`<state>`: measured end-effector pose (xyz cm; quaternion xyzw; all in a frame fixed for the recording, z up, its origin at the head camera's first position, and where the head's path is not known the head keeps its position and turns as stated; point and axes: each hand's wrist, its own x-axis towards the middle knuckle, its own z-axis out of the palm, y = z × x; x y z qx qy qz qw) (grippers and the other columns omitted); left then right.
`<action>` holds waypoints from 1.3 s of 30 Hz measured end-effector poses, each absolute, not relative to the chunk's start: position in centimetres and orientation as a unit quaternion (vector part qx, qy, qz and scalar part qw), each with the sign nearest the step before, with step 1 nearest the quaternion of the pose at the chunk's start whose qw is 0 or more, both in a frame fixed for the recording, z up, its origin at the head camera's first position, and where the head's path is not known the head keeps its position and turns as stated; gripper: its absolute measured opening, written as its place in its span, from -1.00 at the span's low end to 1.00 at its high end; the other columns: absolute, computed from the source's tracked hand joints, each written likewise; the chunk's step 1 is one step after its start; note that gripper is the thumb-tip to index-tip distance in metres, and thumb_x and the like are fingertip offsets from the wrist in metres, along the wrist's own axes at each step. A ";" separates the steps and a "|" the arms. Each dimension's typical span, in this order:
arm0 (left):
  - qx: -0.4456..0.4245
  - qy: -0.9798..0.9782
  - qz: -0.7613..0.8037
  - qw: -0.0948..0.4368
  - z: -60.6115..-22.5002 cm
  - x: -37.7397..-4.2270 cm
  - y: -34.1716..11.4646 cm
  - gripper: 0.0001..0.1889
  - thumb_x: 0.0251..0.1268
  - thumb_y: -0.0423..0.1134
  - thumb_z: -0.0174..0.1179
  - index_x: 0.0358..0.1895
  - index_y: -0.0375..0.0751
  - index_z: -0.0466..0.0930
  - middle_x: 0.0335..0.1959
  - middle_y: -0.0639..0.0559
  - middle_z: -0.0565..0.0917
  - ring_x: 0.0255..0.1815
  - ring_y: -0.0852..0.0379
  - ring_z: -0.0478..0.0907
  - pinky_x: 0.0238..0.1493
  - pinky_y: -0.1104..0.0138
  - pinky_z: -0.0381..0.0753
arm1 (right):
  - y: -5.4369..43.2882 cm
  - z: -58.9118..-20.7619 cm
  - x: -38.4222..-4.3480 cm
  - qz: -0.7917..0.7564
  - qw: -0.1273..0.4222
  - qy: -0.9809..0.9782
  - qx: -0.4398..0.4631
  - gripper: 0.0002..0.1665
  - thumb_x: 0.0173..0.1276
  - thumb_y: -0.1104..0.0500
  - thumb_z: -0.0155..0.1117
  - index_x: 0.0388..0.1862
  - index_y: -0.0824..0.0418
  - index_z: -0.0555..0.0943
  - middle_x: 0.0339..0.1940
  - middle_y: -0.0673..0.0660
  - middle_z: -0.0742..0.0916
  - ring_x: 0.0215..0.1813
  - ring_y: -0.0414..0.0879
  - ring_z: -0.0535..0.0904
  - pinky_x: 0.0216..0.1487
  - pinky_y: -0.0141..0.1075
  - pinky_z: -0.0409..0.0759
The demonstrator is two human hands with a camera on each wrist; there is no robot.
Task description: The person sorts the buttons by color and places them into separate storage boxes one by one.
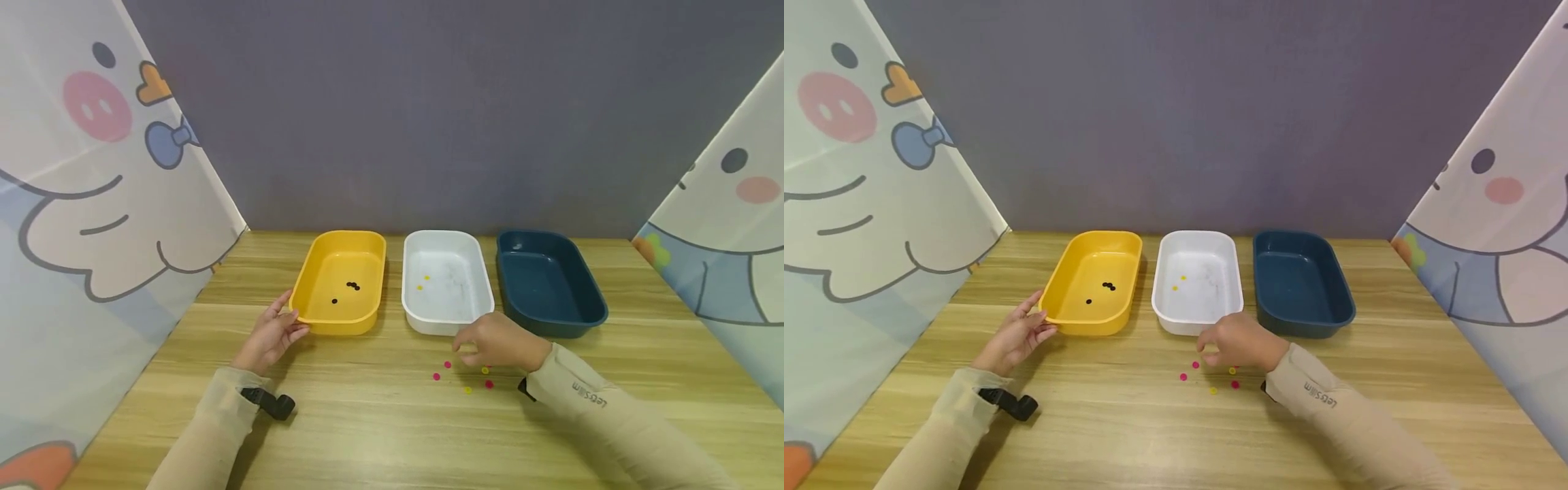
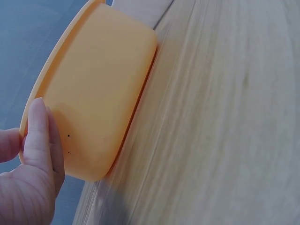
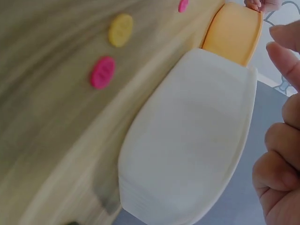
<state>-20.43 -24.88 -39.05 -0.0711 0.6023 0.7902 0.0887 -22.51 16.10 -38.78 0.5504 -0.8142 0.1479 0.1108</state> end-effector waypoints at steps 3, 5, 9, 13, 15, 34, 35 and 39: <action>-0.074 0.600 0.791 0.088 -39.2 -20.4 -24.9 -0.34 0.54 -0.44 -0.27 0.55 -0.08 -0.34 -0.17 -0.07 0.50 -0.41 0.24 0.60 -0.24 0.47 0.68 | 16.1 -38.9 -22.2 0.142 0.071 -0.832 0.532 -0.86 0.00 0.27 0.38 -0.42 0.07 0.72 -0.51 -0.16 0.70 -0.56 -0.40 0.44 -0.53 -0.53 0.47; -0.073 0.597 0.794 0.089 -39.1 -20.3 -25.0 -0.34 0.54 -0.44 -0.27 0.55 -0.08 -0.35 -0.17 -0.07 0.51 -0.41 0.23 0.61 -0.24 0.47 0.68 | 16.2 -38.9 -22.0 0.134 0.040 -0.844 0.517 -0.85 -0.01 0.25 0.41 -0.42 0.04 0.73 -0.51 -0.20 0.69 -0.53 -0.41 0.44 -0.51 -0.52 0.46; -0.070 0.596 0.795 0.091 -39.0 -20.3 -25.0 -0.33 0.54 -0.43 -0.26 0.55 -0.08 -0.35 -0.17 -0.07 0.51 -0.41 0.23 0.60 -0.24 0.46 0.68 | 16.0 -38.8 -21.8 0.114 -0.027 -0.864 0.489 -0.84 -0.03 0.20 0.44 -0.40 0.00 0.73 -0.48 -0.24 0.68 -0.48 -0.40 0.44 -0.48 -0.48 0.47; -0.069 0.599 0.792 0.092 -38.7 -20.4 -25.0 -0.33 0.54 -0.42 -0.24 0.55 -0.08 -0.34 -0.16 -0.07 0.50 -0.40 0.23 0.60 -0.23 0.46 0.68 | 15.6 -38.8 -21.6 0.096 -0.079 -0.874 0.469 -0.83 -0.02 0.15 0.45 -0.36 0.00 0.73 -0.43 -0.26 0.68 -0.43 -0.37 0.46 -0.38 -0.43 0.52; -0.065 0.602 0.791 0.092 -38.5 -20.5 -25.0 -0.33 0.54 -0.42 -0.24 0.55 -0.08 -0.34 -0.15 -0.06 0.49 -0.40 0.23 0.60 -0.22 0.46 0.68 | 15.5 -38.8 -21.5 0.082 -0.086 -0.877 0.465 -0.83 -0.02 0.13 0.45 -0.37 -0.01 0.73 -0.45 -0.27 0.67 -0.44 -0.35 0.46 -0.38 -0.41 0.52; -0.057 0.584 0.804 0.098 -38.1 -20.7 -25.2 -0.32 0.53 -0.46 -0.27 0.55 -0.09 -0.38 -0.24 -0.05 0.54 -0.44 0.21 0.60 -0.26 0.45 0.69 | 15.7 -39.2 -21.2 0.074 -0.110 -0.875 0.465 -0.79 -0.09 0.14 0.42 -0.39 -0.07 0.69 -0.59 -0.28 0.51 -0.52 -0.33 0.33 -0.50 -0.44 0.39; -0.059 0.582 0.805 0.100 -38.2 -20.7 -25.3 -0.31 0.53 -0.45 -0.26 0.55 -0.08 -0.38 -0.23 -0.05 0.54 -0.44 0.21 0.60 -0.26 0.45 0.69 | 15.6 -39.3 -21.2 0.075 -0.112 -0.874 0.467 -0.79 -0.09 0.15 0.41 -0.39 -0.06 0.69 -0.59 -0.28 0.52 -0.52 -0.33 0.32 -0.49 -0.43 0.39; -0.067 0.582 0.804 0.104 -38.5 -20.6 -25.3 -0.31 0.53 -0.44 -0.25 0.55 -0.07 -0.38 -0.20 -0.06 0.51 -0.43 0.21 0.60 -0.24 0.45 0.68 | 15.6 -39.8 -20.9 0.077 -0.123 -0.875 0.462 -0.79 -0.10 0.18 0.40 -0.40 -0.06 0.69 -0.54 -0.29 0.54 -0.49 -0.32 0.33 -0.45 -0.43 0.42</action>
